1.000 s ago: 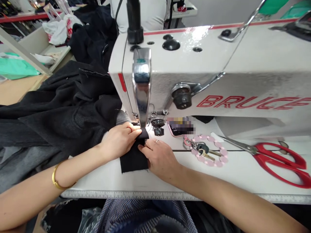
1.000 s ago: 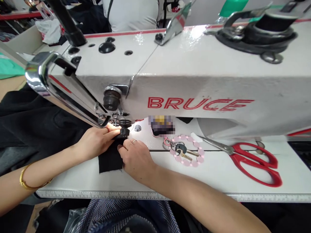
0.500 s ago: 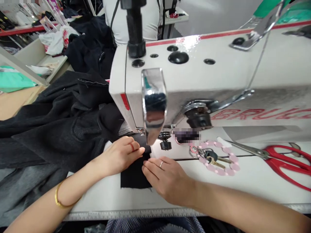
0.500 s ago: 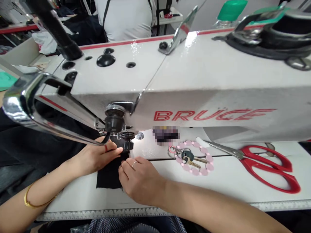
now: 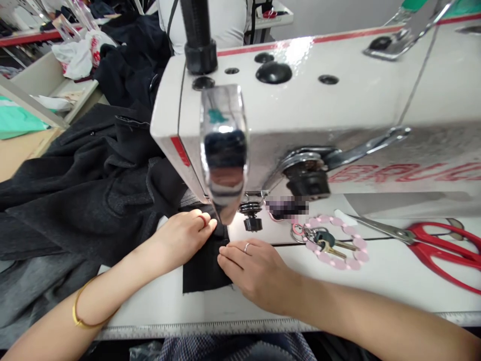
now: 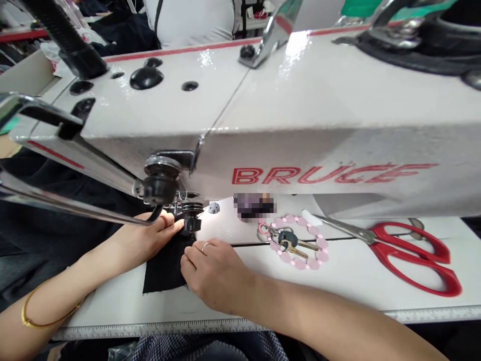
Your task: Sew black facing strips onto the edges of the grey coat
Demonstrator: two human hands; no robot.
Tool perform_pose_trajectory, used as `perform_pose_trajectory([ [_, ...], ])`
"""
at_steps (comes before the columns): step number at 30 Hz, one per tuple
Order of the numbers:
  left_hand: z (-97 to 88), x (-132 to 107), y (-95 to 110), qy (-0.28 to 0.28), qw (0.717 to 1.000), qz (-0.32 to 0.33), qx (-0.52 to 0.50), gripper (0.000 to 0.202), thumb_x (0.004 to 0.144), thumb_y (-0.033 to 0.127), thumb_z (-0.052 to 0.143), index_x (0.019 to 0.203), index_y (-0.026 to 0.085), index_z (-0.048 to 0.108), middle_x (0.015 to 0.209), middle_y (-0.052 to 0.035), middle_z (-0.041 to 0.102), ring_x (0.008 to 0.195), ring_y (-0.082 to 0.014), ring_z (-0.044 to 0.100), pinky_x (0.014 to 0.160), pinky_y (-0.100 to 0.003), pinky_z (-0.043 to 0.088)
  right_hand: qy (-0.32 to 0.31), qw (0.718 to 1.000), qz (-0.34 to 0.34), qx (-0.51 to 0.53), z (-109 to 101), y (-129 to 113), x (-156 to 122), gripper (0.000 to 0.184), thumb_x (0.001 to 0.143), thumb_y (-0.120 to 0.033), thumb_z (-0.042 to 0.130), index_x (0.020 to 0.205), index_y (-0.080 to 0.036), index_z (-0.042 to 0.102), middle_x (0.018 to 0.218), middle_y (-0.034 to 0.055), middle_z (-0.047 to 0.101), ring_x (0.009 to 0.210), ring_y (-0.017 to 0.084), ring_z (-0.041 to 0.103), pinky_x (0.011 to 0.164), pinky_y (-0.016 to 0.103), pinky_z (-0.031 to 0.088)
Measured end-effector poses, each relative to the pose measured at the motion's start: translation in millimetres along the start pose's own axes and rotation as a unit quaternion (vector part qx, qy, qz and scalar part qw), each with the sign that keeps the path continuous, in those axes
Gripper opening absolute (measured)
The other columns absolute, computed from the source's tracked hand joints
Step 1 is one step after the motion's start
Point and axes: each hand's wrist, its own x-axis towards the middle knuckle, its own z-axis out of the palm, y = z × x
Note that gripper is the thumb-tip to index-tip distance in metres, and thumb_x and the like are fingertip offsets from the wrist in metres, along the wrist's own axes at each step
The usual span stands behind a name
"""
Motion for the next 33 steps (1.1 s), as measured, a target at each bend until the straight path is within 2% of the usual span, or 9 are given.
perform_pose_trajectory([
  [3,5.3,0.4,6.0,0.081,0.996,-0.02,-0.037,0.024,0.084,0.01,0.036,0.089,0.016,0.059,0.089,-0.0036,0.062,0.083,-0.0151,0.056,0.074,-0.025,0.045,-0.018,1.0,0.015,0.017,4.3,1.6,0.1,0.019,0.079,-0.007,0.042,0.082,-0.014,0.059,0.086,0.0062,0.061,0.079,0.018,0.054,0.067,0.029,0.041],
  [5,8.9,0.3,9.3,0.104,0.993,-0.036,-0.047,0.024,0.083,0.007,0.037,0.092,0.014,0.058,0.095,-0.0046,0.062,0.09,-0.0145,0.055,0.08,-0.023,0.044,-0.02,0.999,0.028,0.029,7.4,2.7,0.6,0.017,0.08,-0.008,0.043,0.082,-0.014,0.059,0.096,0.0078,0.059,0.087,0.019,0.053,0.072,0.031,0.042],
  [8,11.6,0.9,10.5,0.124,0.99,-0.036,-0.05,0.024,0.083,0.007,0.036,0.09,0.012,0.058,0.092,-0.0055,0.063,0.086,-0.0137,0.057,0.079,-0.022,0.046,-0.015,0.998,0.046,0.037,10.3,3.4,2.5,0.016,0.081,-0.009,0.043,0.086,-0.013,0.058,0.106,0.0106,0.056,0.093,0.02,0.051,0.075,0.031,0.042],
  [10,11.7,2.3,9.5,0.134,0.989,-0.038,-0.057,0.023,0.083,0.009,0.037,0.086,0.014,0.059,0.09,-0.0049,0.064,0.083,-0.0131,0.057,0.078,-0.022,0.047,-0.01,0.998,0.052,0.032,10.9,3.0,4.2,0.019,0.083,-0.009,0.041,0.092,-0.012,0.058,0.101,0.0101,0.059,0.091,0.019,0.052,0.074,0.031,0.043],
  [15,11.0,5.8,10.0,0.113,0.988,-0.078,-0.072,0.032,0.084,0.01,0.031,0.076,0.016,0.061,0.077,-0.004,0.062,0.075,-0.0132,0.056,0.069,-0.021,0.047,0.001,0.999,0.032,-0.001,9.0,0.6,7.2,0.024,0.085,-0.007,0.035,0.093,-0.008,0.058,0.091,0.0093,0.062,0.085,0.019,0.055,0.067,0.03,0.044],
  [21,15.0,4.3,14.6,0.074,0.982,-0.131,-0.114,0.032,0.083,0.015,0.031,0.078,0.016,0.063,0.078,-0.0046,0.059,0.072,-0.014,0.055,0.06,-0.021,0.045,-0.011,1.0,0.028,-0.003,6.7,-1.0,8.2,0.025,0.084,-0.006,0.034,0.089,-0.008,0.058,0.085,0.0087,0.063,0.079,0.018,0.057,0.061,0.028,0.044],
  [27,26.5,-0.2,9.7,0.071,0.989,-0.105,-0.075,0.03,0.082,0.015,0.035,0.085,0.017,0.065,0.08,-0.0079,0.061,0.069,-0.0168,0.054,0.052,-0.023,0.042,-0.026,0.999,0.033,-0.002,7.0,-0.7,9.3,0.023,0.084,-0.007,0.034,0.082,-0.011,0.056,0.084,0.0088,0.061,0.077,0.018,0.055,0.06,0.029,0.043],
  [30,29.7,0.8,3.8,0.085,0.992,-0.073,-0.052,0.03,0.081,0.012,0.038,0.096,0.015,0.063,0.079,-0.0099,0.061,0.069,-0.0189,0.054,0.055,-0.025,0.043,-0.046,0.999,0.027,0.004,5.9,1.8,10.6,0.025,0.085,-0.007,0.031,0.078,-0.012,0.054,0.081,0.0073,0.06,0.074,0.017,0.054,0.057,0.028,0.042],
  [33,31.4,4.1,-2.1,0.098,0.993,-0.059,-0.031,0.03,0.083,0.014,0.037,0.097,0.014,0.063,0.073,-0.0102,0.06,0.07,-0.0205,0.054,0.059,-0.028,0.045,-0.055,0.998,0.029,0.004,4.0,5.6,12.2,0.026,0.084,-0.006,0.029,0.074,-0.014,0.053,0.076,0.005,0.058,0.068,0.016,0.052,0.055,0.028,0.041],
])
